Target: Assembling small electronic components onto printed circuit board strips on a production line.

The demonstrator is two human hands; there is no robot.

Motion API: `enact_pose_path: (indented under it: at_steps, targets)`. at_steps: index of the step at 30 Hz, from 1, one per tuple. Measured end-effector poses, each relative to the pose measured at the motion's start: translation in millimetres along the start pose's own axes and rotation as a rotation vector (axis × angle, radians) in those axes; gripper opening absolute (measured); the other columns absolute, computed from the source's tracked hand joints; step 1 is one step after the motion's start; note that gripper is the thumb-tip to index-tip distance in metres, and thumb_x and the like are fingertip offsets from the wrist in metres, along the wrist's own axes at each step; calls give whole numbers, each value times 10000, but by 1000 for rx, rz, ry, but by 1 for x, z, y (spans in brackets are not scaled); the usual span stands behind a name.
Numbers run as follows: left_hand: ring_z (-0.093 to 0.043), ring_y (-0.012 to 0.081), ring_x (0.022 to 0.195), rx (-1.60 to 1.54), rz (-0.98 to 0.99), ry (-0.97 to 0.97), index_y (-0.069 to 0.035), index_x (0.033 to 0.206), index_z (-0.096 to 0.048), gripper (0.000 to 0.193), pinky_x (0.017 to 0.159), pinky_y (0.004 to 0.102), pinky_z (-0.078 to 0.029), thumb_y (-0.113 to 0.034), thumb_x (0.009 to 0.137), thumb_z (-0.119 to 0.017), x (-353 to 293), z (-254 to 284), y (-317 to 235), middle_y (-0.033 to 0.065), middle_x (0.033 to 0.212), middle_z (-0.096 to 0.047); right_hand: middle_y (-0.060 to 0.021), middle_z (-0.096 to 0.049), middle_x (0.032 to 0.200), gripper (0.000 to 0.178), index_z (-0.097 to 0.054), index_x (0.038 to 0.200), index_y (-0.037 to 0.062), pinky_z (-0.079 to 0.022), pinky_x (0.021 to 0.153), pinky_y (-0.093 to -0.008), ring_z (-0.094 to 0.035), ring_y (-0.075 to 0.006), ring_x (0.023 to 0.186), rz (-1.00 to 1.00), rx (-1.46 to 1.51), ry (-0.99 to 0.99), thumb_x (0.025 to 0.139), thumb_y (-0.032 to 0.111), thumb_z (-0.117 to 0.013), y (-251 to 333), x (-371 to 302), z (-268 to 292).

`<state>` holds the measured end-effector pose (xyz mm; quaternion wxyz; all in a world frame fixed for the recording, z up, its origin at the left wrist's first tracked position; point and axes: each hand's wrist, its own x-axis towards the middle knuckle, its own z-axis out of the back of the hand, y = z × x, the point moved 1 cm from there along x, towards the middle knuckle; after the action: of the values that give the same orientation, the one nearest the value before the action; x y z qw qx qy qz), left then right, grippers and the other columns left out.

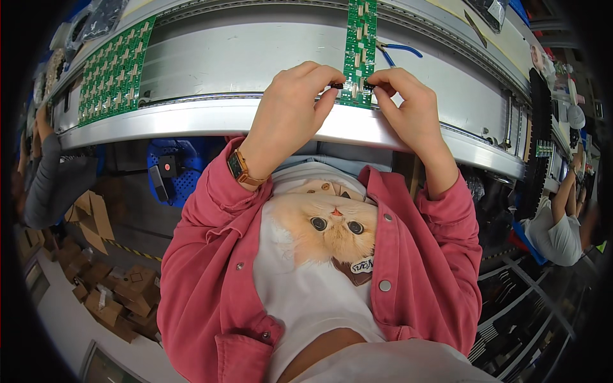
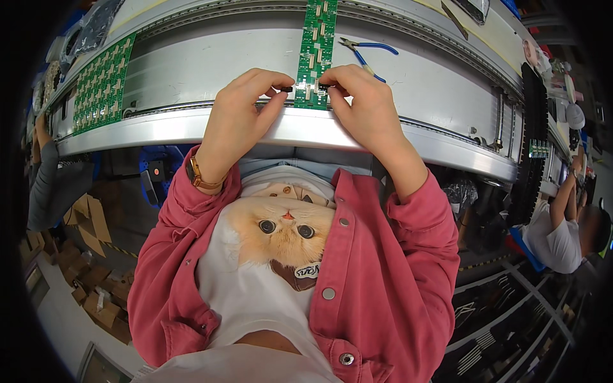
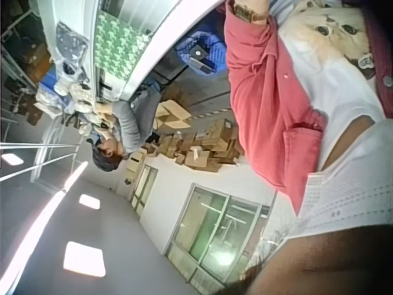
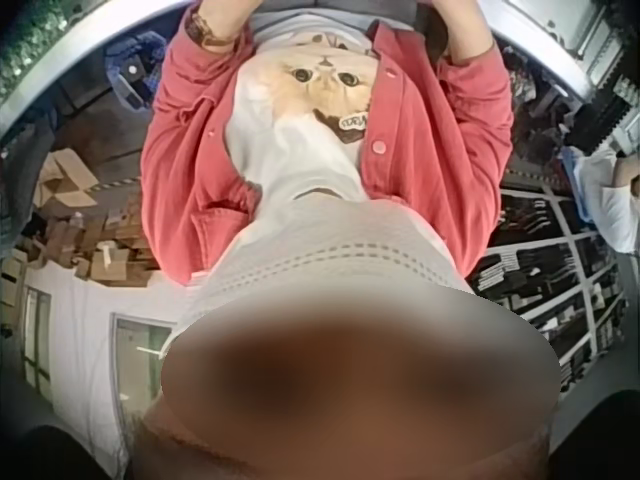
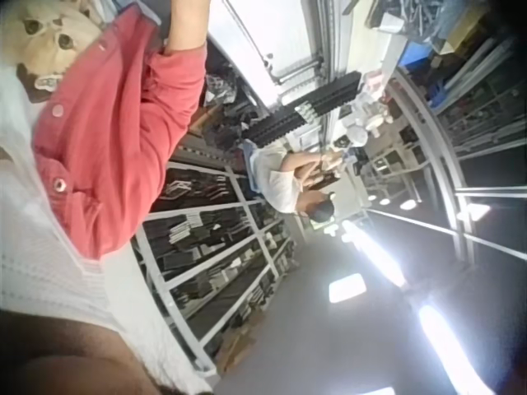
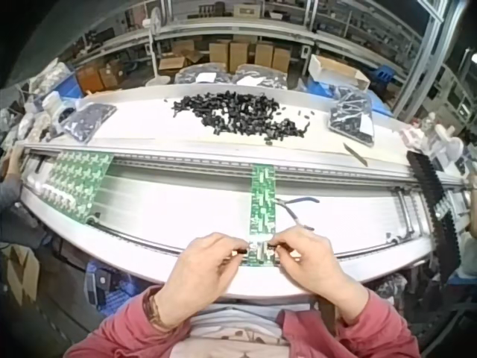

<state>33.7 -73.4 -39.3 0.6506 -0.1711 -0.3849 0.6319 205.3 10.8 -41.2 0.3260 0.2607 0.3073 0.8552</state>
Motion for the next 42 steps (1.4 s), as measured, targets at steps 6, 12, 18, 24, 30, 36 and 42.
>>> enact_pose_path:
  at_steps: [6, 12, 18, 24, 30, 36, 42]
  targets:
    - [-568, 146, 700, -1, -9, 7, -50, 917, -637, 189, 606, 233, -443, 27, 748, -603, 0, 0, 0, 35, 875, -619, -51, -634, 873, 190, -631, 903, 24, -460, 666, -246, -574, -170, 712, 57, -69, 16, 741, -63, -582, -2, 0, 0]
    - [-561, 144, 697, 9, -65, -20, -54, 917, -639, 190, 610, 236, -440, 28, 750, -600, 0, -2, 2, 32, 893, -616, -51, -627, 890, 182, -629, 904, 30, -463, 672, -261, -580, -183, 718, 102, -192, 61, 741, -40, -587, 2, 1, 4]
    - [-564, 145, 697, -13, 2, 2, -56, 912, -639, 190, 622, 233, -439, 30, 747, -601, -4, 3, 2, 32, 908, -611, -50, -615, 885, 180, -637, 910, 48, -467, 656, -293, -564, -208, 685, 173, -352, 41, 737, 14, -600, 2, 34, 32]
    - [-566, 139, 696, 13, -7, 6, -61, 899, -642, 171, 651, 236, -438, 12, 747, -616, 2, 1, -4, 25, 888, -624, -189, -647, 970, 304, -629, 994, -14, -475, 799, -374, -601, -363, 882, -307, -837, 238, 714, 38, -523, -117, 150, 61]
    - [-568, 135, 693, 85, -36, 16, -72, 889, -647, 148, 703, 243, -434, -16, 753, -637, 3, 0, 0, 10, 851, -642, -190, -634, 915, 213, -622, 904, 1, -468, 784, -403, -589, -374, 847, 135, -676, -228, 749, 58, -486, -115, 179, 37]
    - [-573, 142, 697, 148, -116, -6, -79, 880, -654, 131, 751, 248, -424, -40, 755, -654, 4, -6, 5, -5, 830, -654, -184, -615, 859, 143, -597, 812, 16, -462, 757, -423, -578, -381, 806, 51, -751, -235, 775, 70, -470, -95, 176, 30]
    - [-583, 145, 715, 172, -210, -64, -81, 869, -661, 118, 773, 256, -420, -53, 755, -663, 5, -14, 2, -12, 830, -657, -178, -616, 812, 84, -582, 778, 20, -468, 754, -412, -578, -374, 782, 81, -648, -425, 742, 65, -520, -111, 175, 30]
